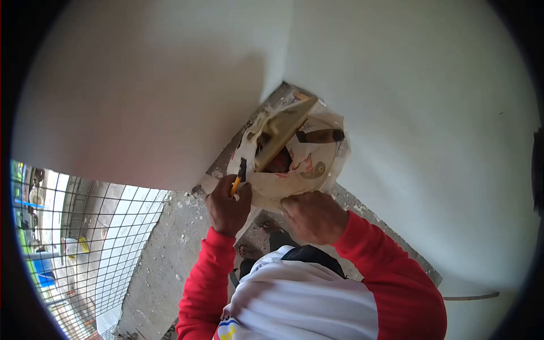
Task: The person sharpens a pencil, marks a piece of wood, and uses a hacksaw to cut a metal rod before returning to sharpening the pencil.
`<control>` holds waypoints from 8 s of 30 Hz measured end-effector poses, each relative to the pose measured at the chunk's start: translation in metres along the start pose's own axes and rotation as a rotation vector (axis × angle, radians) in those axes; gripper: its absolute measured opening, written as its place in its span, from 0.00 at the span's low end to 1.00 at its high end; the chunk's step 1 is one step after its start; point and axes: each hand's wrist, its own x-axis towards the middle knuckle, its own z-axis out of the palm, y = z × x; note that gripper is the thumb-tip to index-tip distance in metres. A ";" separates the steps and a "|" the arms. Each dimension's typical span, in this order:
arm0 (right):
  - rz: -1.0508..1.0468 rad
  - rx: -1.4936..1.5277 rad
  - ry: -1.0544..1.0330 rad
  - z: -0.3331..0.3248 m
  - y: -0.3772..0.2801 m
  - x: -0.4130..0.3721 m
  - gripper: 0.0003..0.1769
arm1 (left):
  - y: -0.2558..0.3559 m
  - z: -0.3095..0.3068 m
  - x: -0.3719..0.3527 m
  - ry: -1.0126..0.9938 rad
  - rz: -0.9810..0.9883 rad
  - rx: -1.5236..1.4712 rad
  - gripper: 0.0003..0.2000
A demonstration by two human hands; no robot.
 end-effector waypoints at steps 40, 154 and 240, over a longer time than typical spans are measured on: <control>0.268 -0.635 -0.968 0.051 0.158 0.254 0.16 | -0.166 -0.016 -0.354 0.421 -0.974 -0.156 0.12; -0.613 0.694 -0.948 0.189 -0.266 0.002 0.20 | -0.096 -0.252 -0.373 -0.068 -0.658 -0.813 0.14; -0.393 0.965 -1.381 0.180 -0.261 0.029 0.19 | -0.104 -0.217 -0.367 -0.052 -0.520 -0.963 0.16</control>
